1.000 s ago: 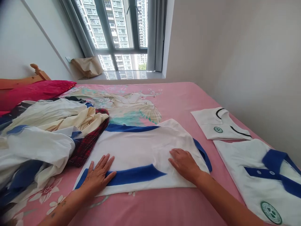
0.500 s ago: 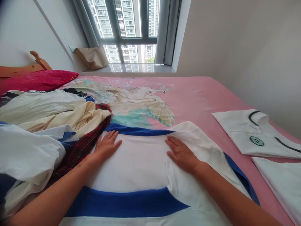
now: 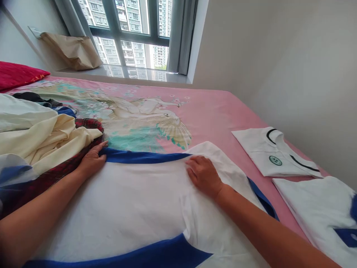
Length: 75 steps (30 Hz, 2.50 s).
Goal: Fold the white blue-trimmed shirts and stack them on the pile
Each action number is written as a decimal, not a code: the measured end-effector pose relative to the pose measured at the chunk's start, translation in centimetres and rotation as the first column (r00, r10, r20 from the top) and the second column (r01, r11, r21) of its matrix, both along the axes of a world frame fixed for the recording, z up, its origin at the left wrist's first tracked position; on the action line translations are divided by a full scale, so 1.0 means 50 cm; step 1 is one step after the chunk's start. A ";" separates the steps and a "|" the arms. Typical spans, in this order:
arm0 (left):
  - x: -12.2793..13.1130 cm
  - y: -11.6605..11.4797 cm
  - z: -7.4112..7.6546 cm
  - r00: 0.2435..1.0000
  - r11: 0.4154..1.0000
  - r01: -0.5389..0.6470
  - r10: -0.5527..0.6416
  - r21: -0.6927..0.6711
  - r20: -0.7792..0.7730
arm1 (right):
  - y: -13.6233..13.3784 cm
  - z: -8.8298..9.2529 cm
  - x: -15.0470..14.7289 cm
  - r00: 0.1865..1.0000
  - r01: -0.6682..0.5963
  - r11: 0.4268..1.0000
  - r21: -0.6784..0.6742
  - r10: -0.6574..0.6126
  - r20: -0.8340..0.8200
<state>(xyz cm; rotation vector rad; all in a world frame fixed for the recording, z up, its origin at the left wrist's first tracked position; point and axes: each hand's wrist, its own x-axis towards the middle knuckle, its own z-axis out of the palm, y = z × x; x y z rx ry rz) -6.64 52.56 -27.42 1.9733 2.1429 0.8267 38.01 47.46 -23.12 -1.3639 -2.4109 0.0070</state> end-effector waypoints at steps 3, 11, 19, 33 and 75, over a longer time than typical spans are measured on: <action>0.000 0.002 -0.023 0.998 0.996 0.013 -0.007 0.086 -0.064 | 0.094 0.045 0.029 0.919 0.388 0.920 0.045 -0.384 -0.088; 0.018 -0.020 -0.016 0.980 0.975 -0.098 0.130 0.200 -0.154 | 0.190 0.108 0.072 0.789 0.528 0.798 -0.289 -0.587 -0.180; 0.014 -0.026 -0.008 0.984 0.967 -0.133 0.156 0.219 -0.091 | -0.162 0.079 0.081 0.960 -0.276 0.961 0.009 0.277 -0.042; 0.018 -0.028 -0.003 0.986 0.974 -0.136 0.150 0.179 -0.069 | -0.045 0.076 0.077 0.755 0.219 0.447 -0.867 -0.640 -0.139; -0.006 -0.442 0.149 0.811 0.903 0.356 -0.426 -0.239 -0.400 | -0.298 0.157 0.033 0.971 -0.071 0.942 -0.329 0.141 0.195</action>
